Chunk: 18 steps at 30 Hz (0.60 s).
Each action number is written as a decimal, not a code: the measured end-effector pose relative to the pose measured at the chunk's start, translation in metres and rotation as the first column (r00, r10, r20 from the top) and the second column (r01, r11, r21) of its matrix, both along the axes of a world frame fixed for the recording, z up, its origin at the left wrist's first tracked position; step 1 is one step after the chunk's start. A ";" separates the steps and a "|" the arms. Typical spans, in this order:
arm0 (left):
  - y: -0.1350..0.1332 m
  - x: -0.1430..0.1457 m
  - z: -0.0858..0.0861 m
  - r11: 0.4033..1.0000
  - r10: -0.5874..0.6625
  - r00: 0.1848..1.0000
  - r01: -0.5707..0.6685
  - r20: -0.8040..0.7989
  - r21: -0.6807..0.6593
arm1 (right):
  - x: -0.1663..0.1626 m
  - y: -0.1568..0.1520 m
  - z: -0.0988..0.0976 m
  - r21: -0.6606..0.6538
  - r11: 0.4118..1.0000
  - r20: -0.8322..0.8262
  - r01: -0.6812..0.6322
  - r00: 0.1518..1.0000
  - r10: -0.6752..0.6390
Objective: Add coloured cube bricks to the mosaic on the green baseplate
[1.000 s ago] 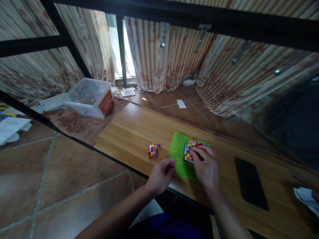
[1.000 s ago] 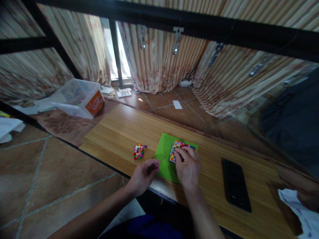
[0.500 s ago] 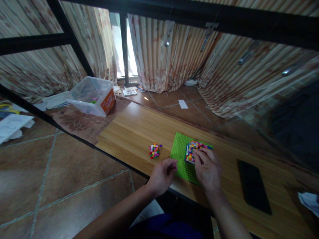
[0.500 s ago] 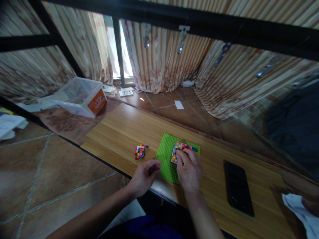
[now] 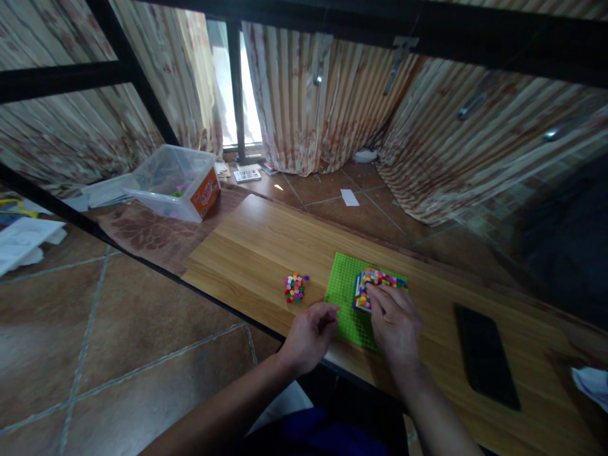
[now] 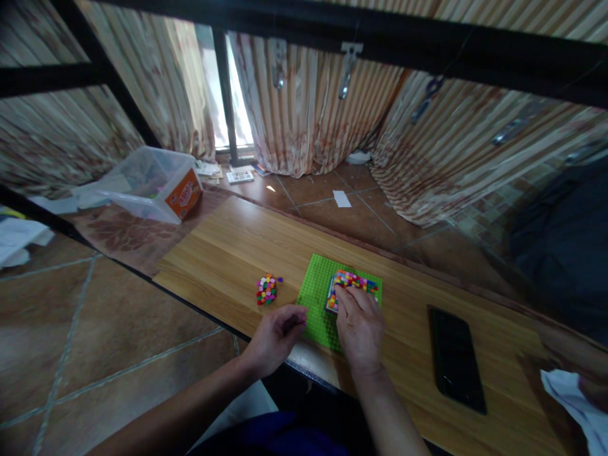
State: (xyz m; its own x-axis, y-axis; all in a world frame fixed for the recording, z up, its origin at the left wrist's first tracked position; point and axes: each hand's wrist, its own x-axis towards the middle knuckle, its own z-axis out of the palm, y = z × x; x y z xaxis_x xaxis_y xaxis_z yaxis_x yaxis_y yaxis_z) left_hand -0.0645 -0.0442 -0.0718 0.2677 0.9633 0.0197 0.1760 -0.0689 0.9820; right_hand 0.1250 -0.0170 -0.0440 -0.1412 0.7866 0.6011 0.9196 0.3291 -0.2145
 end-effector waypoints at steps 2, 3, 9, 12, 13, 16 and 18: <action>0.000 0.000 0.000 1.000 0.001 1.000 -0.001 0.000 -0.003 | -0.001 0.000 -0.001 0.002 1.000 -0.009 0.007 1.000 -0.007; 0.000 0.000 0.000 1.000 0.000 1.000 0.000 0.001 -0.004 | -0.001 0.000 -0.002 0.004 1.000 -0.014 0.008 1.000 -0.008; 0.000 -0.001 -0.001 0.999 0.000 1.000 0.001 0.023 -0.041 | -0.002 0.000 -0.003 -0.017 1.000 -0.061 0.005 0.998 -0.006; 0.001 0.001 0.001 0.997 0.022 0.997 -0.016 0.077 -0.080 | -0.003 0.000 -0.004 -0.047 0.999 -0.093 0.012 0.996 -0.016; 0.001 0.001 0.002 0.995 0.043 0.993 -0.033 0.109 -0.097 | -0.003 0.001 -0.003 -0.061 0.998 -0.103 0.012 0.994 -0.019; 0.002 0.003 0.008 0.989 0.100 0.975 -0.077 0.196 -0.122 | -0.003 0.002 -0.002 -0.093 0.996 -0.136 -0.009 0.991 -0.003; 0.003 0.004 0.012 0.989 0.115 0.969 -0.091 0.219 -0.115 | -0.005 0.001 0.002 -0.101 0.995 -0.170 -0.006 0.985 -0.011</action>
